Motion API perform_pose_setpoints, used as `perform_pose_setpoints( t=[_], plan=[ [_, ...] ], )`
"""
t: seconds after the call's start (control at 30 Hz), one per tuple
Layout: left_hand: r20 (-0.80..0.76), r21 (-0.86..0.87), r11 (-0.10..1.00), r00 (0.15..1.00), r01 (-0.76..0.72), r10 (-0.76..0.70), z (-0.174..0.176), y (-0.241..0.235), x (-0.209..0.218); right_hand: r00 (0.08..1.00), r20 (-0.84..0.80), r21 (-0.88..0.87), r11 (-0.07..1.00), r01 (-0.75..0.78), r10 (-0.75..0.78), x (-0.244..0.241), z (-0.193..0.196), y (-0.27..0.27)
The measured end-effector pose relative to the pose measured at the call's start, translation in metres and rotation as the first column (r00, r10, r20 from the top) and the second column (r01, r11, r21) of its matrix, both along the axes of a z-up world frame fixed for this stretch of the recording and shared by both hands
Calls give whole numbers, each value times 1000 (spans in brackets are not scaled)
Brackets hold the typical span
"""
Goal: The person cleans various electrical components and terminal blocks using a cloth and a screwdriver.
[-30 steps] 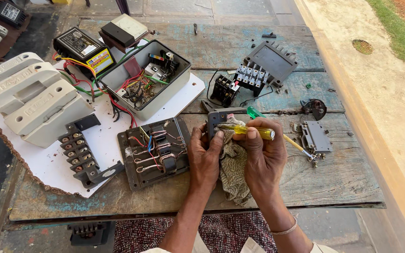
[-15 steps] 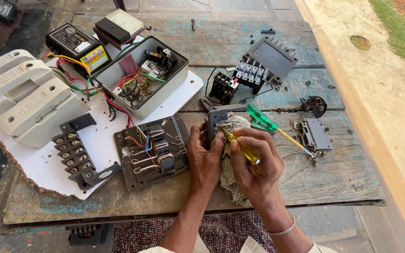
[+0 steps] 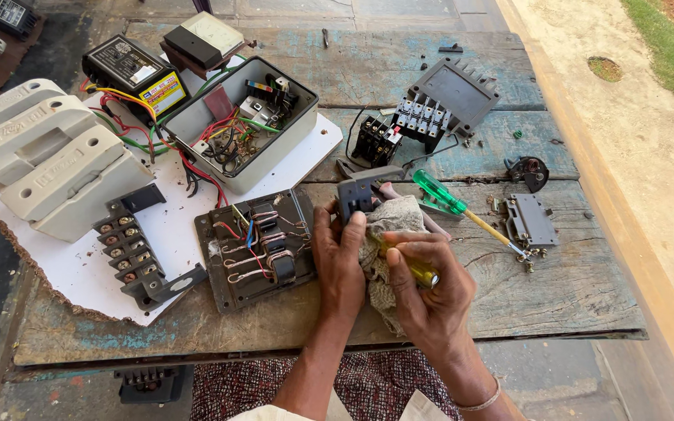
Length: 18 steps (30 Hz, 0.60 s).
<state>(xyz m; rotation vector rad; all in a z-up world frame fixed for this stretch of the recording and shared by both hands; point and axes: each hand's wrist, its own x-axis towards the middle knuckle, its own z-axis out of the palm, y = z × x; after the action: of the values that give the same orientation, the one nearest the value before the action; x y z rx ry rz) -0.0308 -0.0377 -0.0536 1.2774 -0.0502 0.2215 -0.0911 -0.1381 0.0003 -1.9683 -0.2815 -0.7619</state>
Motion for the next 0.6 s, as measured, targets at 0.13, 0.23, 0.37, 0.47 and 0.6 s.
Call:
perform_pose_setpoints(
  t=[0.13, 0.23, 0.37, 0.47, 0.6],
  plan=[
    [13, -93, 990, 994, 105, -105, 4, 0, -1, 996, -93, 37, 999, -12, 15, -1, -5, -8],
    [-4, -258, 949, 982, 180, -188, 8, -2, 1, 996, -83, 44, 999, -29, 32, 1, -3, -13],
    [-29, -197, 973, 991, 121, -130, 5, 0, 1, 999, -34, 67, 998, -16, 19, 10, 2, -6],
    [-24, -99, 989, 994, 108, -111, -4, -1, 1, 1000, -12, 79, 997, 21, -20, 17, 8, -6],
    [-62, -42, 994, 993, 102, -104, -5, -3, 0, 998, 64, -16, 1000, 14, -13, 30, 17, -9]
  ],
)
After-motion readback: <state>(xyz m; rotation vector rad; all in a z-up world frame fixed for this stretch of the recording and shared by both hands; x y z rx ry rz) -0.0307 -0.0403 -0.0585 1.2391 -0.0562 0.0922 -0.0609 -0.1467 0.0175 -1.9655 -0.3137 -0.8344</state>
